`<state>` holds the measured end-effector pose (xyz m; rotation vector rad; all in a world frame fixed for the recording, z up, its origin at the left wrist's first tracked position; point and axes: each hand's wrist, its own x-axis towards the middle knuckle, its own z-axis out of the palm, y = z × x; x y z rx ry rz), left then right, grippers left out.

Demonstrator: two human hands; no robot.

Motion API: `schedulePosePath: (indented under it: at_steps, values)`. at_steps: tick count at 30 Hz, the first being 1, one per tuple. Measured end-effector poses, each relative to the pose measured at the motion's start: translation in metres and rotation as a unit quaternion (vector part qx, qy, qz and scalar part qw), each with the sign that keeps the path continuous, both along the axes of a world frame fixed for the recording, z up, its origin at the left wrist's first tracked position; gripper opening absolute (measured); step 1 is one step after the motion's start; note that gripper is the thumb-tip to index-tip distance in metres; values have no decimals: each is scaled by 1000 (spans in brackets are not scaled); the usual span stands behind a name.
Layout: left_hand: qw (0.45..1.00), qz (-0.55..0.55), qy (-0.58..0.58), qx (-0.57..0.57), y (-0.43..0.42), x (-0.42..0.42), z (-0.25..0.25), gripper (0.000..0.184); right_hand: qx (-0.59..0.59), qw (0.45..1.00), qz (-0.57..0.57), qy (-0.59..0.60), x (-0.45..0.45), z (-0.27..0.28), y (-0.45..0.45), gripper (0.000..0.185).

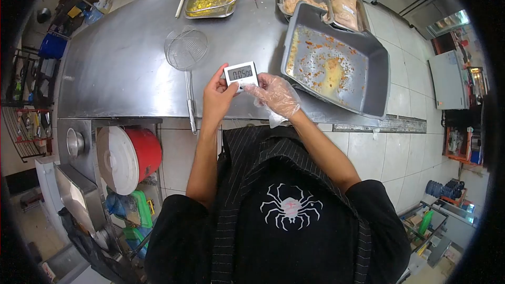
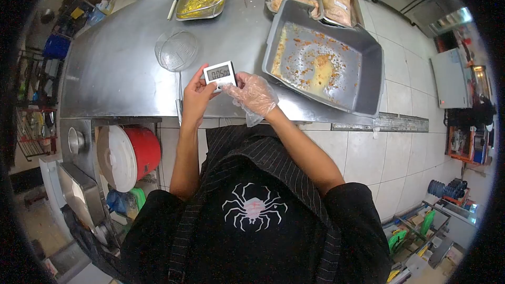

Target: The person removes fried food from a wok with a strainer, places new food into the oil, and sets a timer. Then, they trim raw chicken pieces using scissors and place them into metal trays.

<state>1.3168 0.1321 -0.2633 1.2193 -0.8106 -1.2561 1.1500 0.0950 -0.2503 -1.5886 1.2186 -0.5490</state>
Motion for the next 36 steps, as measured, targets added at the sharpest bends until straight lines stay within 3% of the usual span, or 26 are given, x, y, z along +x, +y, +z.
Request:
schedulePosePath:
  at_steps: [9, 14, 18, 21, 24, 26, 27, 30, 31, 33, 35, 36]
  values:
    - [999, -21, -31, -1, -1, 4, -18, 56, -46, 999, 13, 20, -2, -10, -1, 41]
    - [998, -29, -47, 44, -1, 7, -18, 52, 48, 998, 9, -49, -2, -5, 3, 36]
    - [997, -12, -11, 76, 2, 5, -6, 46, 41, 999, 17, 7, -2, 5, 0, 31]
    - [997, -8, -2, 79, -1, 6, -22, 41, 11, 996, 12, -82, -1, -26, -3, 33]
    - [995, -11, 16, 100, -3, 11, -39, 39, 96, 991, 17, -95, -3, -31, -4, 44]
    - [994, -20, 27, 107, -4, 14, -52, 37, 119, 993, 25, 2, -9, -32, -2, 58]
    - [993, -8, 18, 116, -7, 19, -65, 36, 105, 994, -3, -10, -14, -42, 3, 67]
    - [991, 24, 11, 131, -16, 26, -98, 35, 4, 997, -23, 80, -48, -54, 14, 63]
    - [990, 33, -32, 132, -18, 29, -106, 34, 66, 993, -18, 94, -66, -45, 20, 54]
    - [984, 24, -132, 116, -21, 34, -120, 36, 21, 993, -10, 112, -105, -57, 40, 46]
    - [967, 47, -210, 135, -16, 32, -127, 38, 64, 984, -30, 162, -146, -44, 68, 39]
    - [945, 69, -283, 152, -16, 29, -126, 41, -2, 995, -90, 53, -179, -124, 91, 38]
